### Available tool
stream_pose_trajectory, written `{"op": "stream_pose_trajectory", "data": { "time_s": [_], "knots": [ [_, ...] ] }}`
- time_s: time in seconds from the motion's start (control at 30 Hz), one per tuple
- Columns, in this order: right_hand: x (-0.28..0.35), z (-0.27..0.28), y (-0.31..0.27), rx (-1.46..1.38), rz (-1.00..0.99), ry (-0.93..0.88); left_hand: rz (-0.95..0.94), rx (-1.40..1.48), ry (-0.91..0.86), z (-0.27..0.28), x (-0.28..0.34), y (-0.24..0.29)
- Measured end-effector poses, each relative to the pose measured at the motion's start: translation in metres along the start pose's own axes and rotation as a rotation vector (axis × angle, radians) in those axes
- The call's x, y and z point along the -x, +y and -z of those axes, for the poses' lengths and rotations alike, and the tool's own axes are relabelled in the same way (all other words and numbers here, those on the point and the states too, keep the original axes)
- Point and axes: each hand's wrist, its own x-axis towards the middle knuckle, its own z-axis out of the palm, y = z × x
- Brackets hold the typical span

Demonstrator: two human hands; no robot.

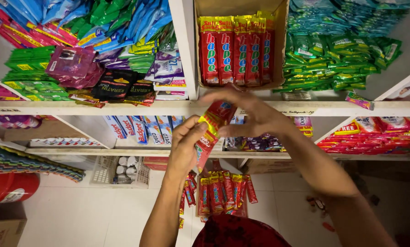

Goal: Organizing small packaged snacks on store shelves, picking up fallen items, and arranging them neatly in a box.

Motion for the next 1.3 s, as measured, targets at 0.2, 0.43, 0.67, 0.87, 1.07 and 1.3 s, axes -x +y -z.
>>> {"op": "stream_pose_trajectory", "data": {
  "time_s": [0.2,0.43,0.67,0.87,1.07,1.3],
  "knots": [
    [0.014,-0.009,0.058,-0.289,-0.453,-0.343,-0.059,-0.186,-0.005,-0.004,0.016,0.001],
    [0.010,-0.013,0.063,-0.440,-0.637,-0.446,-0.058,-0.030,-0.051,0.009,0.028,0.016],
    [0.019,-0.024,0.055,-0.591,-0.430,-0.445,-0.036,-0.258,-0.104,-0.007,0.037,0.027],
    [0.030,-0.026,0.054,-0.702,-0.590,-0.499,-0.007,-0.345,-0.136,-0.016,0.043,0.042],
    [0.025,-0.025,0.038,-0.644,-0.644,-0.456,0.061,-0.257,-0.131,-0.005,0.048,0.031],
    [0.022,-0.018,0.035,-0.620,-0.559,-0.495,0.069,-0.183,-0.186,-0.003,0.052,0.031]
  ]
}}
